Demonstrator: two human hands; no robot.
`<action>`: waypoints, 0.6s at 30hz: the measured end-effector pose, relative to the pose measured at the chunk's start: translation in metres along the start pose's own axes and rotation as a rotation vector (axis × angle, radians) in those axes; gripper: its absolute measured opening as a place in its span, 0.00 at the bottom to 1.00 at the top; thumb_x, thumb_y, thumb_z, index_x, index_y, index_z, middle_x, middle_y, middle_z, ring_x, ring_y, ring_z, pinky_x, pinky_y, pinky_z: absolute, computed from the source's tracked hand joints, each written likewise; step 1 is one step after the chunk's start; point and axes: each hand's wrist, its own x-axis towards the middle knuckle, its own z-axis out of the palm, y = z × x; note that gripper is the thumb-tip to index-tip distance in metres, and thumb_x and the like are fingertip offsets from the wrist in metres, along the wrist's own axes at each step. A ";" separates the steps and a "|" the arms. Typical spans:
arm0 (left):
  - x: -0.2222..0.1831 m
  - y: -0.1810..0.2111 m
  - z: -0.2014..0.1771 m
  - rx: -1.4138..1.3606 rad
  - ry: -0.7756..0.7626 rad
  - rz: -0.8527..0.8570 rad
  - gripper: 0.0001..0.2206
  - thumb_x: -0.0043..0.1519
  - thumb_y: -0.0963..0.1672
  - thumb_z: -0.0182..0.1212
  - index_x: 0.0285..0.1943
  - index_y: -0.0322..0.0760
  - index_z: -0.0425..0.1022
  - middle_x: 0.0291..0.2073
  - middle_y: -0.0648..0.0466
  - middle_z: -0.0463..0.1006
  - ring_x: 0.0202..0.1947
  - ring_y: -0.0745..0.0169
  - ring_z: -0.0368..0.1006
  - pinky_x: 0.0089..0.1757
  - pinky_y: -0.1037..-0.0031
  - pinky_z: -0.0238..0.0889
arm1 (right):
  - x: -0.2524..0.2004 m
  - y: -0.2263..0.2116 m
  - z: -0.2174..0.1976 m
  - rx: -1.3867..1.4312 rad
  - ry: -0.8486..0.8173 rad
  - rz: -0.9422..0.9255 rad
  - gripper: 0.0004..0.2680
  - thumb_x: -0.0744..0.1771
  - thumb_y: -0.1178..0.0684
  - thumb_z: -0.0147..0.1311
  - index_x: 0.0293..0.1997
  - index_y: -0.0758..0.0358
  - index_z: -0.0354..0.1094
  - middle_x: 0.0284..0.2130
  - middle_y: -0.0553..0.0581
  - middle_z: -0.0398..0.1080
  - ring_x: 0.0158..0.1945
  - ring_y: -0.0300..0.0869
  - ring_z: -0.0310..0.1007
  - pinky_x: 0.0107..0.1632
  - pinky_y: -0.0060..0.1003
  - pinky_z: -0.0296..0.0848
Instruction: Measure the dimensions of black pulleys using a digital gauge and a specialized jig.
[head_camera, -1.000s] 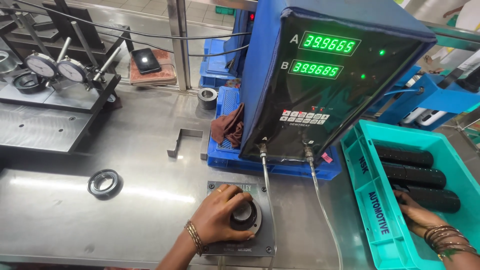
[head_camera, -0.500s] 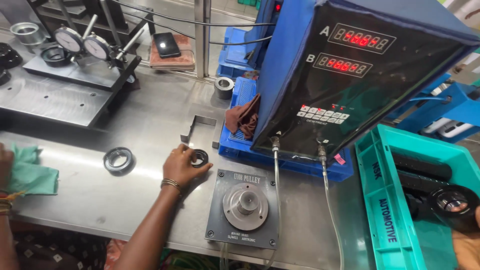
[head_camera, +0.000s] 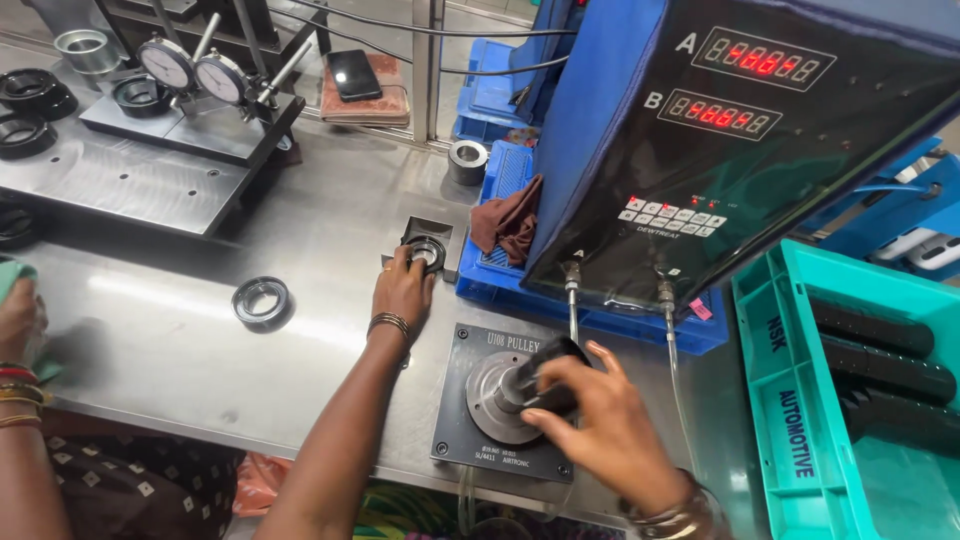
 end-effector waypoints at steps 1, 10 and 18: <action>0.001 0.004 -0.005 0.027 -0.016 -0.005 0.12 0.59 0.45 0.65 0.46 0.31 0.76 0.56 0.41 0.69 0.48 0.41 0.71 0.48 0.56 0.65 | 0.001 -0.012 0.005 -0.174 0.035 -0.311 0.14 0.60 0.51 0.72 0.43 0.53 0.69 0.33 0.48 0.77 0.40 0.41 0.80 0.70 0.56 0.57; -0.056 -0.003 -0.096 0.142 -0.180 -0.199 0.15 0.52 0.50 0.72 0.36 0.35 0.79 0.44 0.47 0.75 0.41 0.50 0.74 0.41 0.60 0.69 | -0.001 -0.059 0.032 -0.570 0.068 -0.548 0.14 0.60 0.62 0.60 0.49 0.53 0.72 0.31 0.52 0.68 0.40 0.46 0.72 0.66 0.56 0.56; -0.082 -0.055 -0.115 0.415 0.009 -0.289 0.17 0.54 0.52 0.73 0.43 0.40 0.81 0.49 0.45 0.76 0.46 0.48 0.73 0.43 0.58 0.68 | 0.008 -0.027 0.027 -0.153 0.115 -0.403 0.14 0.58 0.55 0.69 0.45 0.54 0.72 0.34 0.53 0.72 0.42 0.46 0.72 0.62 0.52 0.59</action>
